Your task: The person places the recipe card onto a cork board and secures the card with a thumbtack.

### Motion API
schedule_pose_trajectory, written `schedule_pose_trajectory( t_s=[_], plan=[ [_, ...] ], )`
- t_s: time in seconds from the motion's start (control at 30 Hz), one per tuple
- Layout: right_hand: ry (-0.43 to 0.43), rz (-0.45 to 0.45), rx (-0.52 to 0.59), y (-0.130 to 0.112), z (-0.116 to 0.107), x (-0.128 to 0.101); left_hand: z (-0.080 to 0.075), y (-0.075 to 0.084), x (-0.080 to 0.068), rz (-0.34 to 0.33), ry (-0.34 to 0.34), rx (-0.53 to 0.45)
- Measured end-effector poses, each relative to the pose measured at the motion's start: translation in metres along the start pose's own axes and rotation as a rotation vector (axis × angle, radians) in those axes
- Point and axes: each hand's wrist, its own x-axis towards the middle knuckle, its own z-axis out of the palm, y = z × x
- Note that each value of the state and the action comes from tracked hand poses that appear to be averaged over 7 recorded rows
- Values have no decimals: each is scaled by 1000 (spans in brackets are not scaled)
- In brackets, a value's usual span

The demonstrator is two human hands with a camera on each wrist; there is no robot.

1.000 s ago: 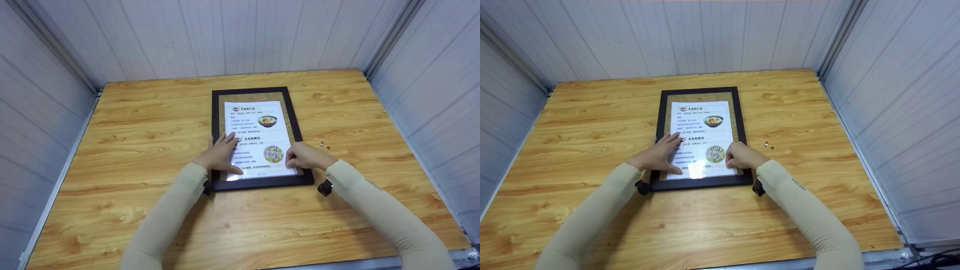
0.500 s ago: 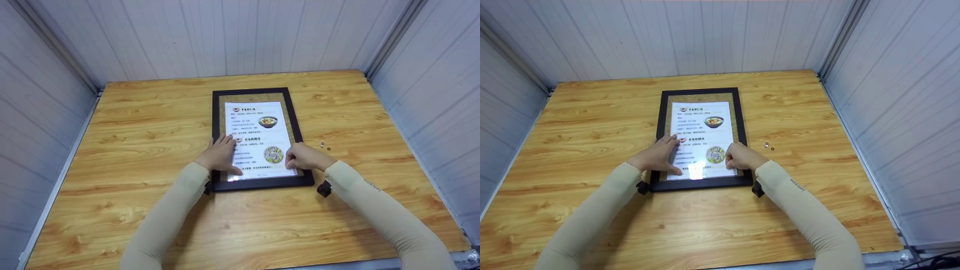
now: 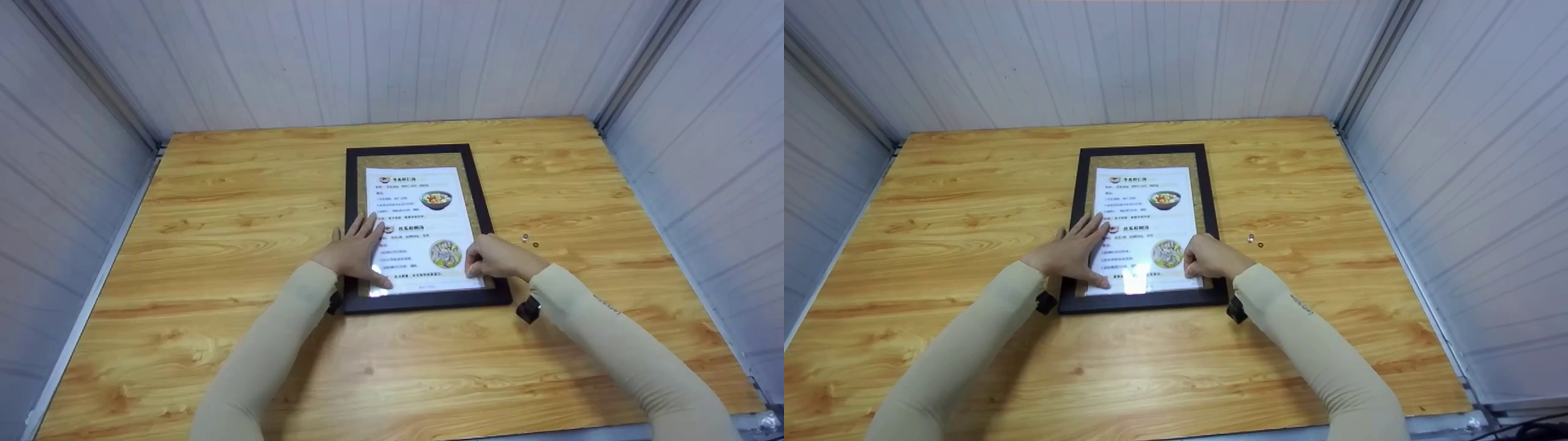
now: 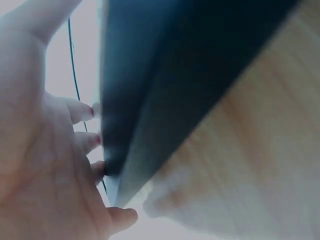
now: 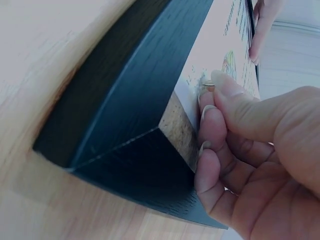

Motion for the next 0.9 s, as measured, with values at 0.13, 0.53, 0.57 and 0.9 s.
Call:
schedule_pose_trajectory(
  t_s=[0.13, 0.53, 0.57, 0.9],
  plan=[
    [15, -17, -3, 0, -1, 0, 0, -2, 1, -1, -8, -24],
    [-20, 24, 1, 0, 0, 0, -2, 1, 3, -22, -58, -22],
    [-17, 23, -1, 0, 0, 0, -2, 1, 2, -25, -59, -25],
    [-18, 15, -22, -1, -1, 2, -3, 2, 1, -29, -60, -60]
  ],
)
